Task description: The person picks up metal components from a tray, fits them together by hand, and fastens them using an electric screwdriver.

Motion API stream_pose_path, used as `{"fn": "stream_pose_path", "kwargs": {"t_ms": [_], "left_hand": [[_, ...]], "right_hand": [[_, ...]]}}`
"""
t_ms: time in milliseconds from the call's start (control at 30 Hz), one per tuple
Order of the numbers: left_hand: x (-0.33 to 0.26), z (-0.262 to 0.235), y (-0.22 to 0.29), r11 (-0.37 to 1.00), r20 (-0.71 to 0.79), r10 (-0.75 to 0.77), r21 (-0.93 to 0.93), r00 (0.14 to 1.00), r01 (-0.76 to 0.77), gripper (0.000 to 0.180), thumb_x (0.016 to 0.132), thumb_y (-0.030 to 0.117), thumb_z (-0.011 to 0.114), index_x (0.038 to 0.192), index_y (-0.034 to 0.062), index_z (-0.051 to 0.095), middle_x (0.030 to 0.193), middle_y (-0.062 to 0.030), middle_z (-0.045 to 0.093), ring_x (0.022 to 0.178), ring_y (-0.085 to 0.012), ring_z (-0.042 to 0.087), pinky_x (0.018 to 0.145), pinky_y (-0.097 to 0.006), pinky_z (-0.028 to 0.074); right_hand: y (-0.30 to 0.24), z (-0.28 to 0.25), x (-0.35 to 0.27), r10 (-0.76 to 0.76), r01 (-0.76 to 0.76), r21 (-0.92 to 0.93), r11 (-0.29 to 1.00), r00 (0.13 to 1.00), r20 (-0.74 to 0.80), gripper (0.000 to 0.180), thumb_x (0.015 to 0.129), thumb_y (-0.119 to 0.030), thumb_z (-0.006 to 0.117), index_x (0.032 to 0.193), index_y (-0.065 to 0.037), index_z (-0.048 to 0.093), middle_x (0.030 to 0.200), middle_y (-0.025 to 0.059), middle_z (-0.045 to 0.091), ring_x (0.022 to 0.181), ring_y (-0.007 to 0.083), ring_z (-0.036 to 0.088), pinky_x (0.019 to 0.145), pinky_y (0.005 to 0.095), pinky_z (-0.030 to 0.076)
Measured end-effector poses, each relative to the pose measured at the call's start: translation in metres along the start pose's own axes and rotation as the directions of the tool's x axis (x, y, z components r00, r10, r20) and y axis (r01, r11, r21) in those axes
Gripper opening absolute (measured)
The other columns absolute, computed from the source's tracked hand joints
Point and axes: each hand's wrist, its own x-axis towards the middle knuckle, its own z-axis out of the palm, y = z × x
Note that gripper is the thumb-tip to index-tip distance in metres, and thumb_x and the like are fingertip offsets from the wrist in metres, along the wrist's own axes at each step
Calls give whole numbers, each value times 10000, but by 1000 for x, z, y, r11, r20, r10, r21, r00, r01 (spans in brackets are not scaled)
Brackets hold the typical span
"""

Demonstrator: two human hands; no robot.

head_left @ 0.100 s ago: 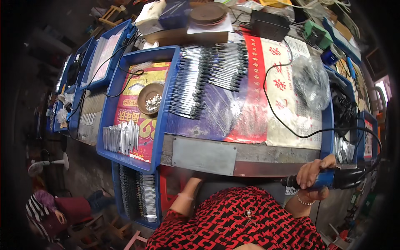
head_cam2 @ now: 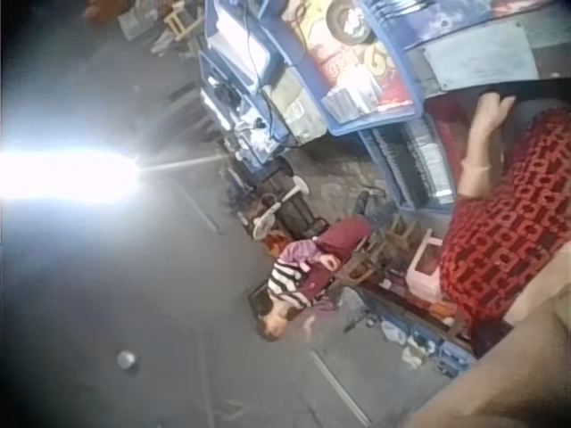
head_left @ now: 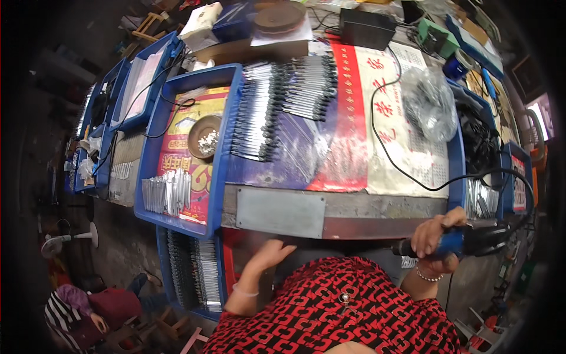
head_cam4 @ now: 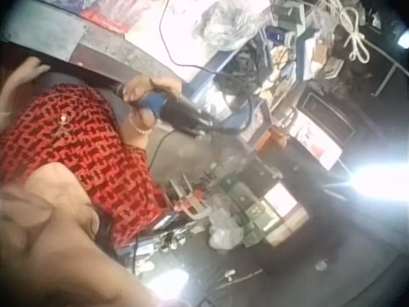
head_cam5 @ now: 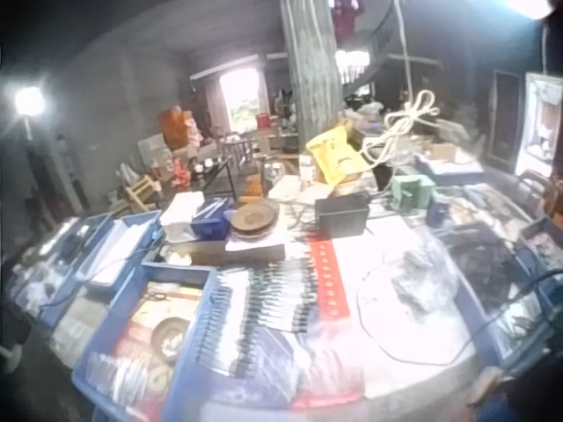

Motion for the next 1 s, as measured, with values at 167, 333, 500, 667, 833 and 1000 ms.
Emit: {"fn": "stream_pose_path", "kwargs": {"t_ms": [167, 333, 500, 667, 833, 1000], "left_hand": [[-128, -54, 69, 311, -469, 650, -553, 598, -773, 310, 836, 192, 594, 1035, -43, 569, 1016, -162, 613, 953, -280, 592, 804, -350, 466], [-134, -94, 128, -573, -738, 671, -582, 78, -577, 424, 829, 261, 589, 1057, -93, 539, 1114, -254, 536, 1070, -351, 520, 879, -401, 434], [-151, -71, 160, -674, -656, 710, -738, 255, -21, 371, 829, 262, 573, 1014, -58, 541, 1042, -226, 547, 1009, -327, 525, 843, -391, 436], [-145, -85, 168, -529, -456, 842, -591, 288, 609, 320, 829, 264, 556, 970, -23, 543, 969, -199, 558, 949, -303, 530, 806, -381, 438], [-151, -108, 173, -272, -305, 928, -170, 212, 947, 272, 829, 266, 540, 927, 12, 545, 897, -171, 569, 888, -279, 535, 769, -371, 441], [-141, -146, 191, 49, -211, 977, 320, 21, 946, 228, 830, 267, 523, 884, 47, 547, 824, -144, 580, 827, -255, 540, 733, -361, 443]], "right_hand": [[3, 0, -18, 50, -57, 143, 988, 997, 57, 532, 712, -220, 748, 1054, -5, 402, 657, 79, 536, 504, 184, 541, 516, 301, 474], [-6, 3, -23, 27, -46, 127, 991, 988, 152, 524, 717, -219, 747, 1055, -21, 399, 650, 57, 537, 501, 173, 558, 506, 290, 478], [-11, -3, -23, 3, -20, 66, 998, 968, 250, 503, 722, -219, 741, 1045, -41, 398, 635, 39, 542, 485, 160, 563, 475, 282, 474], [-8, -8, -26, 44, -49, 45, 998, 994, 100, 545, 687, -244, 786, 1023, -25, 418, 624, 61, 547, 505, 174, 565, 522, 288, 474], [-3, -3, -15, 74, -81, 109, 991, 995, 69, 514, 682, -235, 787, 993, -17, 441, 618, 64, 540, 515, 170, 556, 512, 278, 463], [-4, -7, -2, 66, -70, 74, 995, 996, 56, 517, 663, -216, 798, 987, -8, 453, 621, 76, 540, 520, 173, 553, 501, 276, 458]]}}
